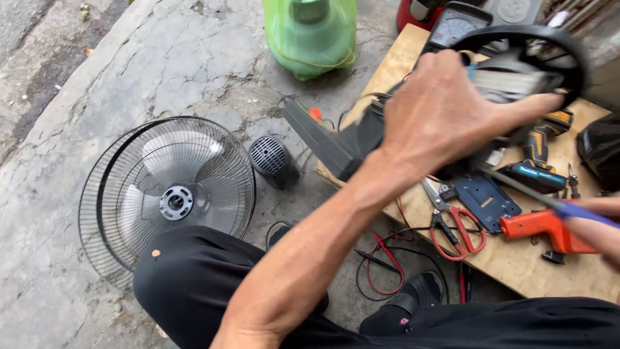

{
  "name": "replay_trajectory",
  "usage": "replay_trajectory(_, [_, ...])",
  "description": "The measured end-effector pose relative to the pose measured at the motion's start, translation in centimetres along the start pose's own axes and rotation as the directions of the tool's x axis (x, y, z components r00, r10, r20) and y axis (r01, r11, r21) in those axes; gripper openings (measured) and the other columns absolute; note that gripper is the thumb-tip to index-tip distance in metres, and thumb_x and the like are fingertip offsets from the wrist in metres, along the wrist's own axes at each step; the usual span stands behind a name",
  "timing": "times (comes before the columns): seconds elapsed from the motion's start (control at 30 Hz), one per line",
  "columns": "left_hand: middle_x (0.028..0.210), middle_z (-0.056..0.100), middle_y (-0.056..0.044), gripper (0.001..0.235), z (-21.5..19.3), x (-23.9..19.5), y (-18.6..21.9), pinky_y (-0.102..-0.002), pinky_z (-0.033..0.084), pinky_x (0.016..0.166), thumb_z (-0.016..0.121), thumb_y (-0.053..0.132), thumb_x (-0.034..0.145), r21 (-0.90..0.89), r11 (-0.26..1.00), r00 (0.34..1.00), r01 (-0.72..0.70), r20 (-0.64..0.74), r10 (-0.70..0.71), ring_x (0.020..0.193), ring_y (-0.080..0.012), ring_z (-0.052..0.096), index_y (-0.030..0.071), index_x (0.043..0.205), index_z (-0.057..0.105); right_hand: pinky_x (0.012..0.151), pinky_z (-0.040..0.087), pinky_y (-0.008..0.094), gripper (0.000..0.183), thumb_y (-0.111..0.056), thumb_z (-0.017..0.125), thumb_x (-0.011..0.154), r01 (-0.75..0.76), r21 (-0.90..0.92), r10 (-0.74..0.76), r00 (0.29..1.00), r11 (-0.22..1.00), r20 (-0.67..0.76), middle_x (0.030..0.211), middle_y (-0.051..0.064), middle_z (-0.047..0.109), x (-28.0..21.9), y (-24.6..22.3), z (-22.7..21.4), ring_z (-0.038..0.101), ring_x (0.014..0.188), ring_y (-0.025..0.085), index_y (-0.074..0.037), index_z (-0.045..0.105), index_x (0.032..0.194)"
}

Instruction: The person sits on the floor and repairs a fan motor by using a screwdriver to remove screws and a small black component. They then use pliers to strip the ends of red and black wires and connect them to the motor terminals.

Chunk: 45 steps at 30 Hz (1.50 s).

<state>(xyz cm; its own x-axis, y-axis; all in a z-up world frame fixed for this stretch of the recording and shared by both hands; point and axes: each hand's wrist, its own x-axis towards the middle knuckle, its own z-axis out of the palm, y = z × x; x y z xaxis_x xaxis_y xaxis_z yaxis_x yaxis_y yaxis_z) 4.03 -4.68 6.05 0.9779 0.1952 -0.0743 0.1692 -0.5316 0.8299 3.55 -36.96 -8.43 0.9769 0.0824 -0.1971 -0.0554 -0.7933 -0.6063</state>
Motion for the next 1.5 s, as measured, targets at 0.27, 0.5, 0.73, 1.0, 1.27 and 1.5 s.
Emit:
replay_trajectory(0.27, [0.085,0.065,-0.013,0.067,4.5,5.3,-9.0,-0.036,0.052,0.057,0.065,0.054,0.047,0.048,0.997,0.995,-0.061,0.078,0.057,0.075,-0.0253,0.065,0.006,0.092,0.057,0.063,0.039,0.025,0.020,-0.023,0.067,0.074,-0.132,0.353,0.131,0.991,0.926,0.026,0.074,0.005,0.064,-2.5,-12.6,10.7,0.052,0.069,0.011,-0.010,0.069,0.088])
replay_trajectory(0.5, [0.087,0.053,-0.016,0.079,8.7,8.7,-16.8,-0.040,0.050,0.074,0.071,0.059,0.050,0.348,0.936,0.991,-0.048,0.134,0.001,0.088,-0.0294,0.059,-0.003,0.095,0.052,0.021,0.019,0.014,0.018,-0.013,0.055,0.078,-0.478,0.761,0.224,0.878,0.439,0.422,0.062,0.012,0.045,2.3,-7.8,17.0,0.034,0.031,0.007,0.005,0.055,0.081])
replay_trajectory(0.73, [0.088,0.052,-0.017,0.080,7.2,9.1,-15.8,-0.042,0.049,0.076,0.068,0.061,0.053,0.280,0.959,0.981,0.048,0.169,-0.099,0.088,-0.0287,0.058,-0.004,0.096,0.051,0.020,0.016,0.014,0.027,-0.018,0.054,0.081,-0.600,0.723,0.133,0.793,0.343,0.595,0.055,0.014,0.047,2.6,-11.0,16.1,0.030,0.026,0.004,0.009,0.054,0.082])
replay_trajectory(1.0, [0.093,0.052,-0.017,0.086,6.8,8.1,-16.9,-0.045,0.047,0.078,0.069,0.064,0.050,0.205,0.977,0.984,0.060,0.150,-0.092,0.091,-0.0297,0.057,-0.002,0.100,0.050,0.057,0.048,0.038,0.023,-0.032,0.058,0.078,0.011,0.135,-0.034,0.985,0.991,0.170,0.070,0.013,0.065,2.4,-11.4,17.1,0.062,0.071,0.032,-0.012,0.069,0.081])
replay_trajectory(1.27, [0.092,0.052,-0.014,0.083,7.2,7.6,-18.8,-0.046,0.046,0.081,0.072,0.064,0.048,0.181,0.983,0.990,0.042,0.126,-0.065,0.090,-0.0266,0.056,0.002,0.099,0.049,0.052,0.047,0.033,0.019,-0.035,0.062,0.075,0.227,-0.276,-0.275,0.949,0.934,-0.151,0.065,0.004,0.057,0.2,-10.8,20.2,0.060,0.060,0.023,-0.017,0.059,0.083])
replay_trajectory(1.5, [0.089,0.049,-0.010,0.080,7.4,6.3,-20.4,-0.044,0.046,0.081,0.074,0.062,0.046,0.112,0.992,0.997,0.053,0.044,-0.058,0.090,-0.0250,0.055,0.006,0.095,0.047,0.020,0.024,0.020,0.037,-0.026,0.062,0.076,-0.610,0.629,0.257,0.785,0.482,0.564,0.051,0.014,0.051,1.6,-11.1,20.6,0.037,0.027,0.010,0.009,0.057,0.086])
